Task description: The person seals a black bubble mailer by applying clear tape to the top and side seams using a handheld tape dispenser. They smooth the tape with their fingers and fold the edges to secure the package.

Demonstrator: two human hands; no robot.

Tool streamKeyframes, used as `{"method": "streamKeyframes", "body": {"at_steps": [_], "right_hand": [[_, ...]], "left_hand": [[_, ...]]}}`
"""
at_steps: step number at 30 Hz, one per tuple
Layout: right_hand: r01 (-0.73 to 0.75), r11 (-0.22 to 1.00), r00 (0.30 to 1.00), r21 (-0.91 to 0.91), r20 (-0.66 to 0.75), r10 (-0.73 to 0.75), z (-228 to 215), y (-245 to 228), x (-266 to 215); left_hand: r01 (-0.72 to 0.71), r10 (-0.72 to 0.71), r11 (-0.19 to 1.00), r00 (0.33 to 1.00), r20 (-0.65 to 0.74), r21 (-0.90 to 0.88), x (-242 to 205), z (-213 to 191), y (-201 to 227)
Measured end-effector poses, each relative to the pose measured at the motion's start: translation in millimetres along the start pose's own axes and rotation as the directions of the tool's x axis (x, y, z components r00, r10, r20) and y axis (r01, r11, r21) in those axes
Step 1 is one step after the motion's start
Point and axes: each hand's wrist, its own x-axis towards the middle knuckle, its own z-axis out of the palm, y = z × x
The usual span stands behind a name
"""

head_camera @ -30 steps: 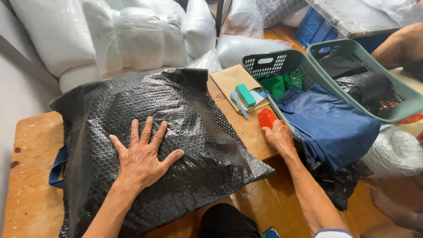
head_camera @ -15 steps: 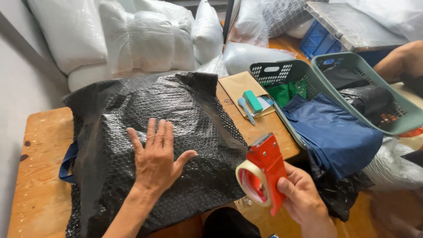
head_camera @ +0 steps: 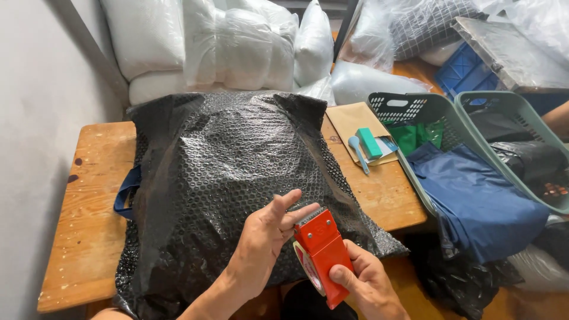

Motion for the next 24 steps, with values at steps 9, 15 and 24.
{"method": "streamKeyframes", "body": {"at_steps": [9, 15, 24], "right_hand": [[-0.234, 0.971, 0.972, 0.040, -0.024, 0.235, 8.8, 6.3, -3.3], [-0.187, 0.980, 0.981, -0.072, 0.031, 0.189, 18.6, 0.0, -2.5], [-0.201, 0.963, 0.980, -0.181, -0.045, 0.196, 35.9, -16.7, -13.5]], "left_hand": [[-0.013, 0.026, 0.998, 0.981, -0.192, 0.065, 8.3, 1.9, -4.7], [-0.141, 0.200, 0.953, 0.958, -0.204, 0.268, 6.3, -3.5, -8.6], [0.059, -0.114, 0.982, 0.941, -0.318, -0.178, -5.4, 9.9, 12.8]]}}
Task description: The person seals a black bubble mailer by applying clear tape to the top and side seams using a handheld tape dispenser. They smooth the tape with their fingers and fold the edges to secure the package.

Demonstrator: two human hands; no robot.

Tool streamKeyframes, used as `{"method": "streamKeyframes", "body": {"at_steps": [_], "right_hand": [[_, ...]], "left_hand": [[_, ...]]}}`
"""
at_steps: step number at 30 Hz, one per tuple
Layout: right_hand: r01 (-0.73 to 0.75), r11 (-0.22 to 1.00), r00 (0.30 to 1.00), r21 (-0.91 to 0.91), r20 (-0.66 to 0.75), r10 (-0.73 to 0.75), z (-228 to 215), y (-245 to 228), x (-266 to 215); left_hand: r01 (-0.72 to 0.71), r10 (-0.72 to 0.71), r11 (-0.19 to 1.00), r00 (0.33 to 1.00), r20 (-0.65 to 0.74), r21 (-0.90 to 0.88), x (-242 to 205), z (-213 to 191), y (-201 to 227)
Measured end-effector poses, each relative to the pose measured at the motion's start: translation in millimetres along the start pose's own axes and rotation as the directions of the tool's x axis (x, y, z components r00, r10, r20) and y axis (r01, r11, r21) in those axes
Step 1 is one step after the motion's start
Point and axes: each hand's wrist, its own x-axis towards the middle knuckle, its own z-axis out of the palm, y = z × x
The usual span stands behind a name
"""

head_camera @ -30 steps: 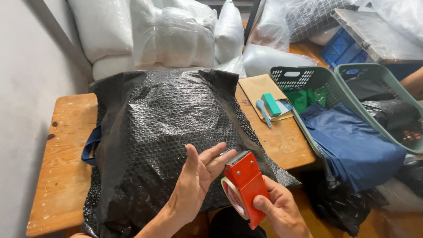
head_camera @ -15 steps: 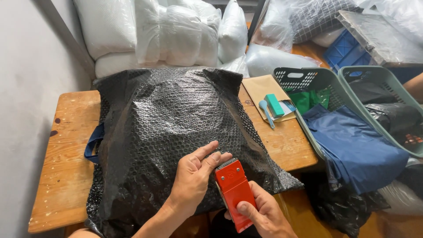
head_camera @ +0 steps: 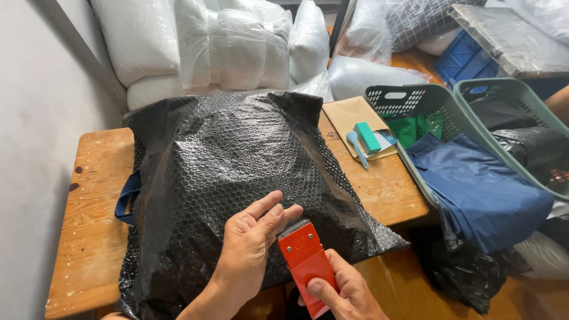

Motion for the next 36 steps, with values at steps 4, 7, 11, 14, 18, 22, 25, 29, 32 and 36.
{"method": "streamKeyframes", "body": {"at_steps": [4, 7, 11, 14, 18, 22, 25, 29, 32, 36], "right_hand": [[-0.038, 0.998, 0.999, -0.049, -0.014, 0.037, -0.1, -1.1, -4.4], [-0.044, 0.999, 0.999, -0.024, 0.013, 0.044, -1.5, 7.1, -4.0], [-0.053, 0.980, 0.998, 0.193, 0.028, 0.049, -0.4, 19.5, -3.6], [-0.048, 0.989, 0.998, 0.139, 0.056, 0.041, -5.0, 19.3, -5.2], [-0.092, 0.994, 0.991, 0.066, 0.102, 0.085, -11.1, 31.8, -6.0], [0.040, 0.929, 0.999, 0.368, -0.039, -0.028, -1.2, 45.3, -3.8], [0.069, 0.971, 0.997, 0.229, 0.009, -0.073, -5.7, 31.7, -1.3], [0.051, 0.998, 0.999, 0.048, 0.010, -0.052, -10.1, 23.0, -1.7], [0.056, 0.994, 0.998, -0.089, 0.034, -0.053, -14.7, 28.9, -1.3], [0.125, 0.957, 0.991, -0.263, 0.083, -0.106, -16.2, 28.6, -0.2]], "left_hand": [[-0.011, 0.011, 1.000, 1.000, 0.019, -0.001, -0.4, -0.7, -3.5], [0.033, -0.033, 0.999, 0.999, 0.002, 0.020, -3.1, 2.0, -2.1], [0.012, -0.012, 1.000, 1.000, 0.022, 0.000, -1.5, 1.6, -4.7], [0.007, -0.007, 1.000, 1.000, 0.019, -0.007, 0.3, 1.3, -7.4], [-0.018, 0.017, 1.000, 0.999, 0.031, 0.025, 3.6, -3.8, -5.2], [-0.077, 0.069, 0.993, 0.995, 0.079, 0.095, 4.6, -4.3, -5.5], [-0.093, 0.077, 0.983, 0.991, 0.105, 0.159, 0.4, -2.1, -1.8], [-0.248, 0.211, 0.955, 0.953, 0.216, 0.164, 7.7, -12.9, -11.1], [-0.323, 0.275, 0.938, 0.914, 0.298, 0.124, 11.3, -19.7, -14.2], [-0.220, 0.214, 0.975, 0.912, 0.350, -0.023, 16.3, -24.4, -16.7]]}}
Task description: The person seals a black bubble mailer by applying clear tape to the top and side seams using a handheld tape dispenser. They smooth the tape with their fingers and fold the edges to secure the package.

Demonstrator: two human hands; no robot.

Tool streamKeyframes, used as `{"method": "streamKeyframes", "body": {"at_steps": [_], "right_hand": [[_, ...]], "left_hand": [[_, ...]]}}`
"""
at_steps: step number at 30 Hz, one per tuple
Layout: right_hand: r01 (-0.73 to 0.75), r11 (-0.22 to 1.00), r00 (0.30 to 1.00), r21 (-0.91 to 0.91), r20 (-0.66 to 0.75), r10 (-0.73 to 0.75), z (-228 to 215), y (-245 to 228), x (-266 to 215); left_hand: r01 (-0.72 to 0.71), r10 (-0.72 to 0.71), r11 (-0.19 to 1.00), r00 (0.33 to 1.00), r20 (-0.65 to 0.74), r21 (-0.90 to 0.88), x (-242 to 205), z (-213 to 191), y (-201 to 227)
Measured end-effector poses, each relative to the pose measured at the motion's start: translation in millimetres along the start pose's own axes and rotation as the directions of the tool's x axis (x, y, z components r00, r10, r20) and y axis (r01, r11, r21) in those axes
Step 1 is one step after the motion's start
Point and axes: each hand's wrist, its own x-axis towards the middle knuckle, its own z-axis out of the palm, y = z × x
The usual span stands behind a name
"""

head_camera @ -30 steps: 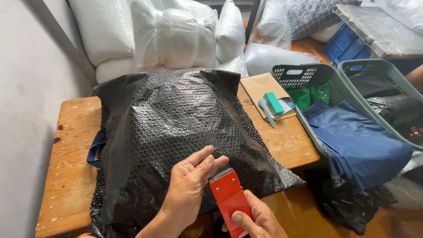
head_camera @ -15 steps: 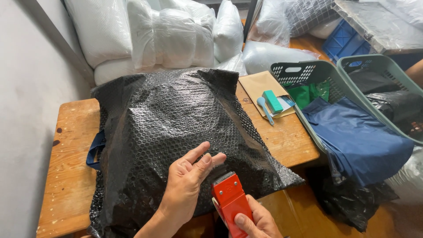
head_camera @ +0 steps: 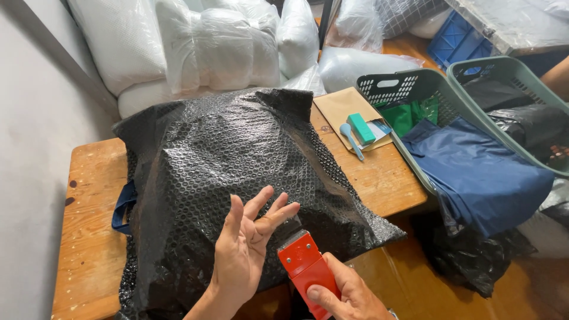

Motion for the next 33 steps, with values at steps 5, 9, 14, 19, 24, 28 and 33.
{"method": "streamKeyframes", "body": {"at_steps": [5, 9, 14, 19, 24, 28, 33], "right_hand": [[-0.066, 0.996, 0.997, 0.057, -0.040, 0.069, 4.0, -1.1, -2.2], [-0.094, 0.989, 0.991, 0.117, -0.087, 0.104, 8.7, -3.2, -2.9], [-0.084, 0.991, 0.990, 0.103, -0.102, 0.095, 9.3, -5.8, -1.4], [-0.178, 0.947, 0.973, 0.267, -0.094, 0.210, 13.2, -24.9, -0.1], [-0.214, 0.900, 0.962, 0.379, -0.078, 0.262, 15.4, -20.9, -1.8], [-0.184, 0.881, 0.971, 0.436, -0.060, 0.232, 16.9, -23.7, 0.0], [-0.138, 0.867, 0.982, 0.480, -0.048, 0.183, 17.8, -15.7, 0.1]], "left_hand": [[0.022, -0.021, 0.999, 1.000, 0.017, -0.043, 0.0, 3.0, 4.5], [0.032, -0.031, 0.998, 0.999, 0.003, -0.058, -1.9, 6.0, 5.1], [-0.046, 0.047, 0.999, 0.999, 0.027, -0.028, -3.6, 1.1, -2.3], [-0.147, 0.127, 0.977, 0.982, 0.137, 0.151, -6.3, -0.5, -8.1], [-0.277, 0.213, 0.914, 0.950, 0.229, 0.296, -7.0, -2.2, -13.0], [-0.257, 0.196, 0.920, 0.955, 0.221, 0.295, -7.9, -1.5, -12.5], [-0.301, 0.243, 0.901, 0.947, 0.212, 0.313, -9.8, 1.3, -15.0]]}}
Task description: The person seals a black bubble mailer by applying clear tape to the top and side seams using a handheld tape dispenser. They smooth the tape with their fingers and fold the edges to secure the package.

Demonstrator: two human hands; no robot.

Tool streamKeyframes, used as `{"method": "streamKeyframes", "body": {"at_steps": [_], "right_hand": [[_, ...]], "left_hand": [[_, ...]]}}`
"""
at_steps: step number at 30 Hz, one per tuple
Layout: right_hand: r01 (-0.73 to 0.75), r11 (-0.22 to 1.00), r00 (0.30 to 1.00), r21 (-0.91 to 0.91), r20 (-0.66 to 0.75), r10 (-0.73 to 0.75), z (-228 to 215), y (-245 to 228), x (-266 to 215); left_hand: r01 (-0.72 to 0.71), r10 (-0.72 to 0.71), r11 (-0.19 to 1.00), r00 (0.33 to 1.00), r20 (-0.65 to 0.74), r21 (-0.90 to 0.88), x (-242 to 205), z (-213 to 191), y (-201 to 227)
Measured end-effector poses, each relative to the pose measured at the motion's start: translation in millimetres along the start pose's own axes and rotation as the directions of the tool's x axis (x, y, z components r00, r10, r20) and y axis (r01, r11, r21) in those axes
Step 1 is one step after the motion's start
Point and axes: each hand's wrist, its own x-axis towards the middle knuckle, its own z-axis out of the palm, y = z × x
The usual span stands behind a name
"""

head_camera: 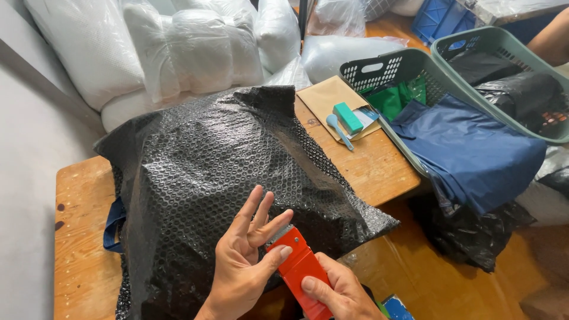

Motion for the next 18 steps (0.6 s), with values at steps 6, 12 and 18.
{"method": "streamKeyframes", "body": {"at_steps": [6, 12, 18], "right_hand": [[-0.068, 0.993, 0.997, 0.101, -0.023, 0.071, 5.3, -4.3, -1.1], [-0.171, 0.977, 0.981, 0.130, -0.073, 0.182, 10.9, -15.8, -2.0], [-0.065, 0.994, 0.994, 0.094, -0.080, 0.072, -1.2, 10.4, 4.2]], "left_hand": [[0.016, -0.015, 0.998, 1.000, -0.017, 0.055, -1.9, 3.3, 2.2], [-0.119, 0.119, 0.962, 0.993, 0.018, 0.247, -2.1, 3.3, -3.8], [-0.209, 0.182, 0.872, 0.978, 0.103, 0.444, 2.3, -1.5, -5.6]]}}
